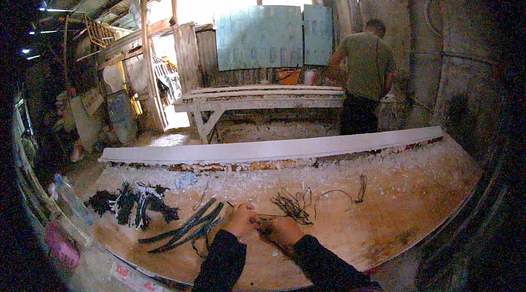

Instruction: The person repeatedly picks up thin black strips from a wooden workbench and ties them into small bundles by hand. The hands enter from the lower frame and manipulate the strips on the table surface. A second person works in the background at a separate bench.

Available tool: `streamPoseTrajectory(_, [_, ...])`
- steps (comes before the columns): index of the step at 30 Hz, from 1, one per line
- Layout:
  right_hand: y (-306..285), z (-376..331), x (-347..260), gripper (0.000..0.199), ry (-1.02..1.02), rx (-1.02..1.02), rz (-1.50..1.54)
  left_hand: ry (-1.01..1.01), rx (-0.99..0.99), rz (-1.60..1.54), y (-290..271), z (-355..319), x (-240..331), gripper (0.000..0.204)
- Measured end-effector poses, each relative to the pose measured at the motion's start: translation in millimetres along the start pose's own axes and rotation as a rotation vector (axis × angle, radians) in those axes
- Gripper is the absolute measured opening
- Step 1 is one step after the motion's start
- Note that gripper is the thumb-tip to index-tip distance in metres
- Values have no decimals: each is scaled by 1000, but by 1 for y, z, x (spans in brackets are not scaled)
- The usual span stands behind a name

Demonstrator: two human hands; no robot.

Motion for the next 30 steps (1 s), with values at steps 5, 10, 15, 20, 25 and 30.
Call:
streamPoseTrajectory(5, [-16,-9,-6,29,180,-274,-10,13,-33,89,-5,-6,6,18])
streamPoseTrajectory(10, [-5,-3,6,24,61,-233,-47,76,11,28,-7,-6,11,16])
streamPoseTrajectory(15, [8,0,16,24,-21,-214,87,65,-24,71,-1,-7,5,10])
streamPoseTrajectory(20, [-1,-2,6,27,49,-68,39,145,125,100,-13,-4,19,18])
streamPoseTrajectory(25, [-7,9,18,22,16,139,187,124,110,79,-33,-6,41,24])
streamPoseTrajectory(30, [-1,12,37,17,-118,398,213,35,94,-153,-37,-1,45,21])
Point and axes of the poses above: each hand's wrist, its own z-axis towards the middle knuckle, its own y-axis out of the palm, x = y × z, the point moved 4 cm from there along z, towards the middle knuckle, and after that the axes turned 3 degrees about y, right-handed, at the moved point
